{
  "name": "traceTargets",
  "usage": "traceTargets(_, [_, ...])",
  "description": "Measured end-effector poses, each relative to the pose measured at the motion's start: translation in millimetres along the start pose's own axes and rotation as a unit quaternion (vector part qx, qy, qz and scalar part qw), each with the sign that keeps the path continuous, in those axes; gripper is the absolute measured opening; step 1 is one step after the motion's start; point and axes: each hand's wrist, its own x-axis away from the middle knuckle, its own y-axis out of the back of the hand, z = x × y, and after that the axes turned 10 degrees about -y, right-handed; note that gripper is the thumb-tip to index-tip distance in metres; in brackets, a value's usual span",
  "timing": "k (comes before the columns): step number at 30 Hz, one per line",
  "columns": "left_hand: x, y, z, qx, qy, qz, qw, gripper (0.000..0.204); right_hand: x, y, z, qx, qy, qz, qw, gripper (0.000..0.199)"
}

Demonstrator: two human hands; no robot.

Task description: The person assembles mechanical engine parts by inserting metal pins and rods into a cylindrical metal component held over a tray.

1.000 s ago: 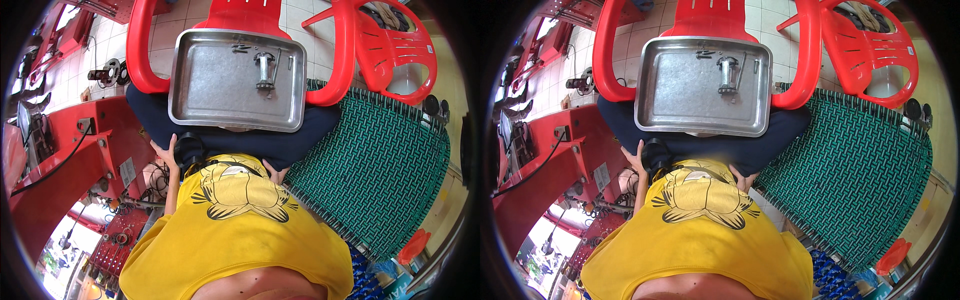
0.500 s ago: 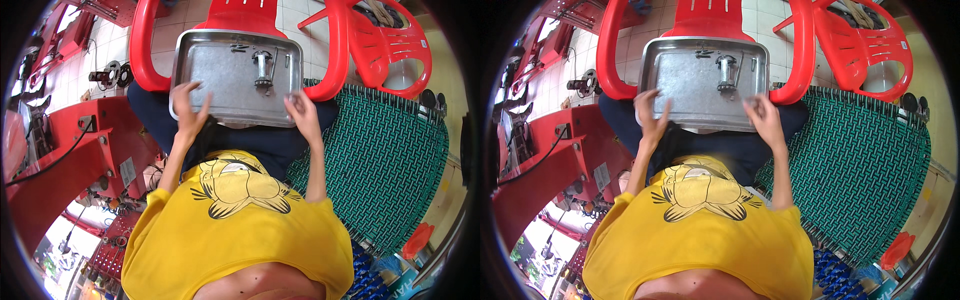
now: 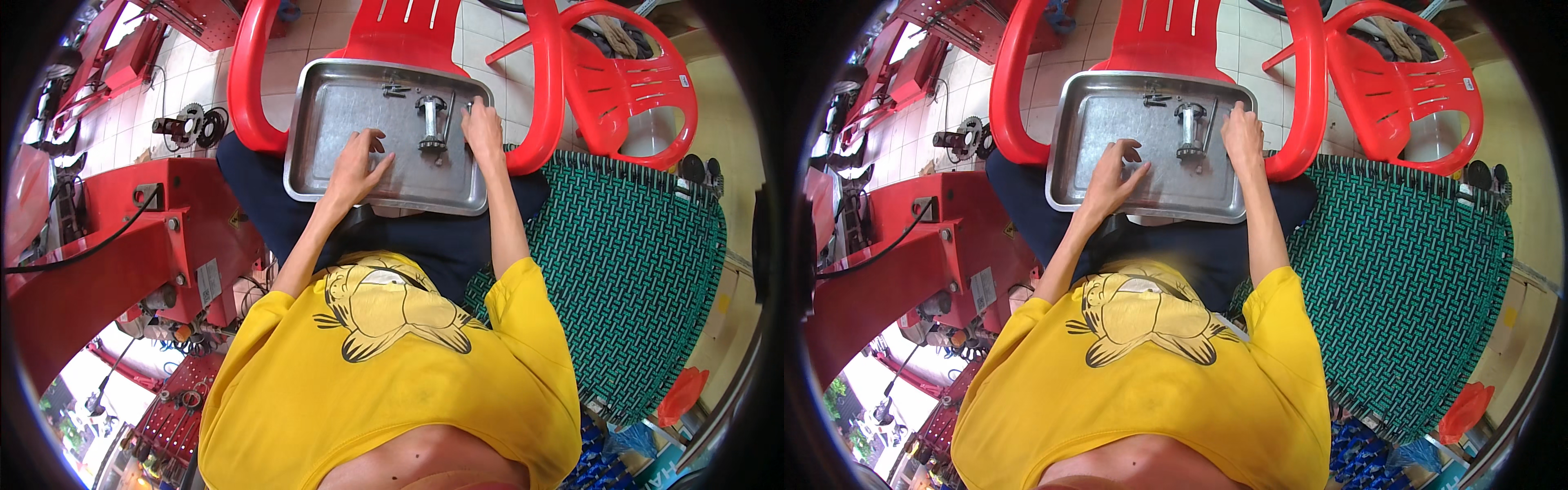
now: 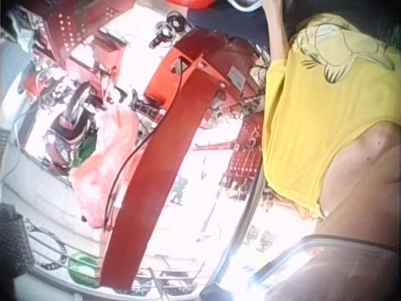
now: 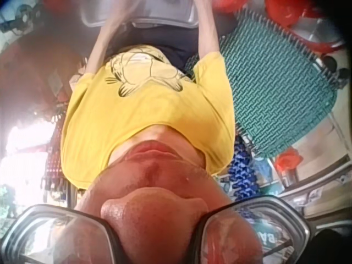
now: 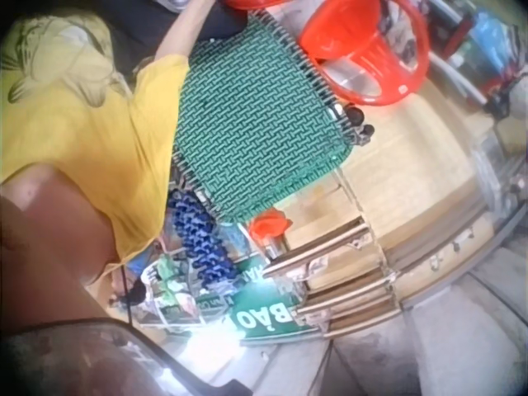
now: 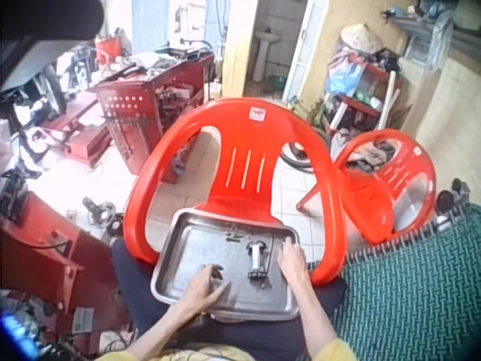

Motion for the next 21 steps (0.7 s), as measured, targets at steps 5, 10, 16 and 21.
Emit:
traceTargets(5, [-3.0, -0.4, 2.4, 0.010, 0.004, 0.020, 1.000, 0.033, -1.3, -4.7, -4.2, -0.010, 0.000, 0.000, 1.000, 0.038])
traceTargets(10, [-0.5, -3.1, 2.6, -0.010, -0.029, 0.039, 0.999, 0.030, 13.5, 3.1, -1.5, -0.071, 0.000, -0.012, 0.997, 0.028])
traceTargets(16, [-26.7, -29.4, -15.4, -0.028, 0.025, 0.015, 0.999, 0.053, 62.8, -0.2, -8.8, -0.395, -0.013, 0.019, 0.918, 0.029])
traceTargets(21, [-62.0, -60.6, -26.0, -0.134, 0.027, 0.052, 0.989, 0.089, 80.4, -8.7, -9.2, -0.390, 0.040, -0.079, 0.916, 0.020])
